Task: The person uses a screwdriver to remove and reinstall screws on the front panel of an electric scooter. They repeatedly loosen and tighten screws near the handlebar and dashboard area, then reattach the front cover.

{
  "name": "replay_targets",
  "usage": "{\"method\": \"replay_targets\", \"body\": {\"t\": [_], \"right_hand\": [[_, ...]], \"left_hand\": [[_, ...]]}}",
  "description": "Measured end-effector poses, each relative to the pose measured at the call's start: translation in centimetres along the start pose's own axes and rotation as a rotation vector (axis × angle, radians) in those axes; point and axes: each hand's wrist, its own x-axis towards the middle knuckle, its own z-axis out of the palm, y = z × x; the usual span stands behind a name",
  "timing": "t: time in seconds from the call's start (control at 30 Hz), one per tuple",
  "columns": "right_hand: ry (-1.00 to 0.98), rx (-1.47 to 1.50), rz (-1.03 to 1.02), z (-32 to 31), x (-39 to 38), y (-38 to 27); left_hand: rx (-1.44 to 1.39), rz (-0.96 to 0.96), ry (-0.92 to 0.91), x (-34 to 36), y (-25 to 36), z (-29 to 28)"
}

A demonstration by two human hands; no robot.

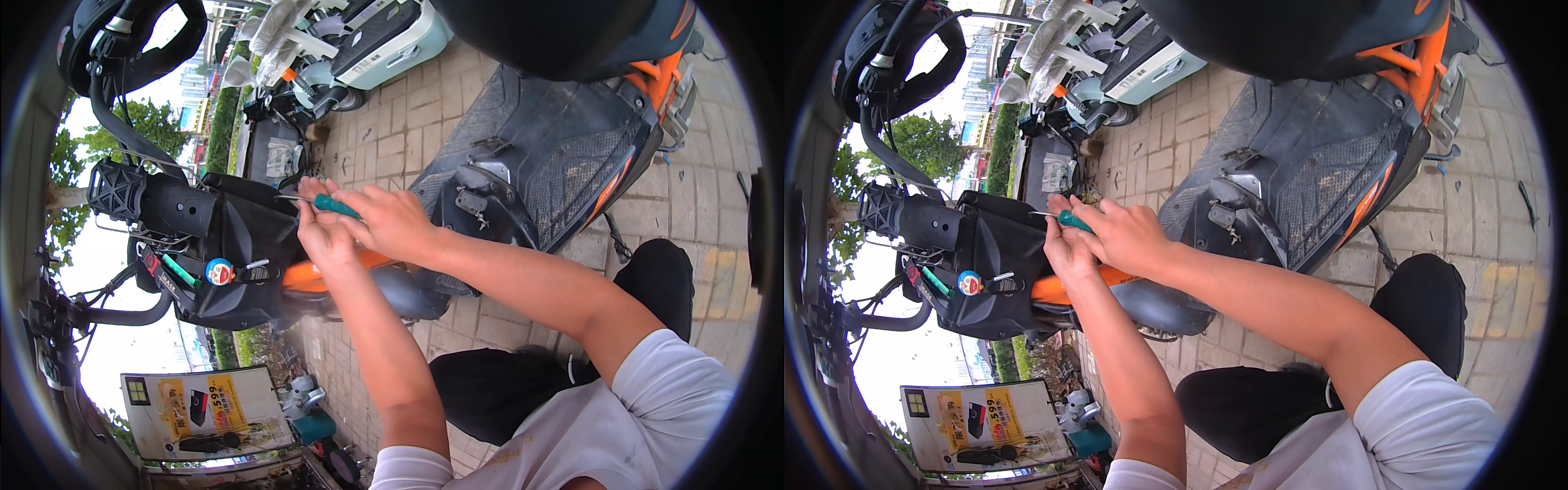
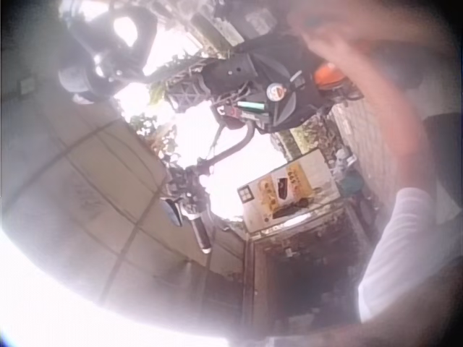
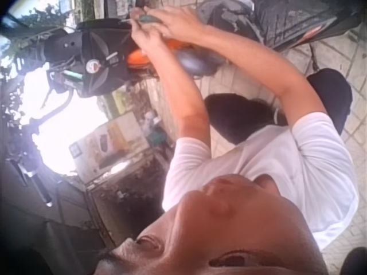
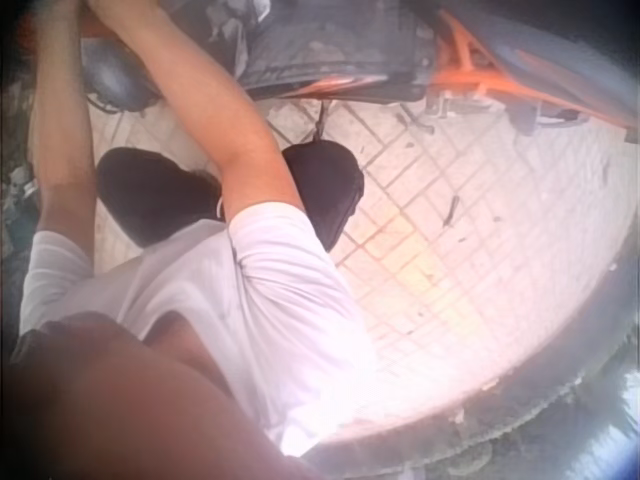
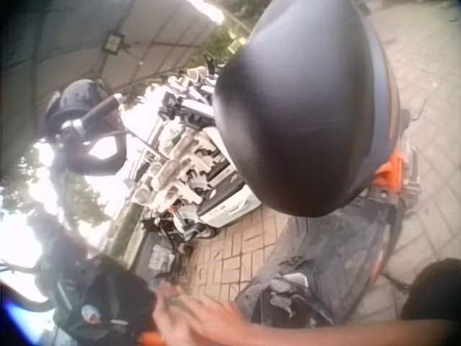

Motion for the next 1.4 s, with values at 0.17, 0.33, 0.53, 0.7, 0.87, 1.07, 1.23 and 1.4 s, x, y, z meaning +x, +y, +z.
{"method": "replay_targets", "body": {"t": [0.17,0.33,0.53,0.7,0.87,1.07,1.23,1.4], "right_hand": [[0.032,-0.048,-0.067,0.4,0.3,-0.4],[0.024,-0.096,-0.071,0.3,0.0,-0.8],[0.061,-0.198,-0.19,0.0,0.2,-1.9],[-0.202,0.15,0.183,-1.1,0.3,-3.1],[-0.014,0.066,-0.254,-2.8,0.7,-2.8],[-0.339,0.583,0.63,-2.5,2.4,-2.0],[0.011,0.077,-0.152,-2.4,2.1,-1.9],[-0.337,0.611,0.503,-2.4,3.0,-2.0]], "left_hand": [[-0.047,0.001,-0.028,0.4,0.9,-0.1],[-0.051,-0.001,-0.064,0.4,1.0,-0.6],[-0.203,-0.108,-0.169,-0.8,0.4,-1.0],[-0.15,-0.076,-0.045,-0.1,0.7,-0.8],[-0.178,-0.085,0.107,0.6,0.8,0.1],[-0.029,-0.079,-0.012,-0.6,0.4,1.2],[-0.093,-0.128,0.126,-0.6,0.5,1.8],[-0.092,-0.136,0.076,-0.2,0.8,1.0]]}}
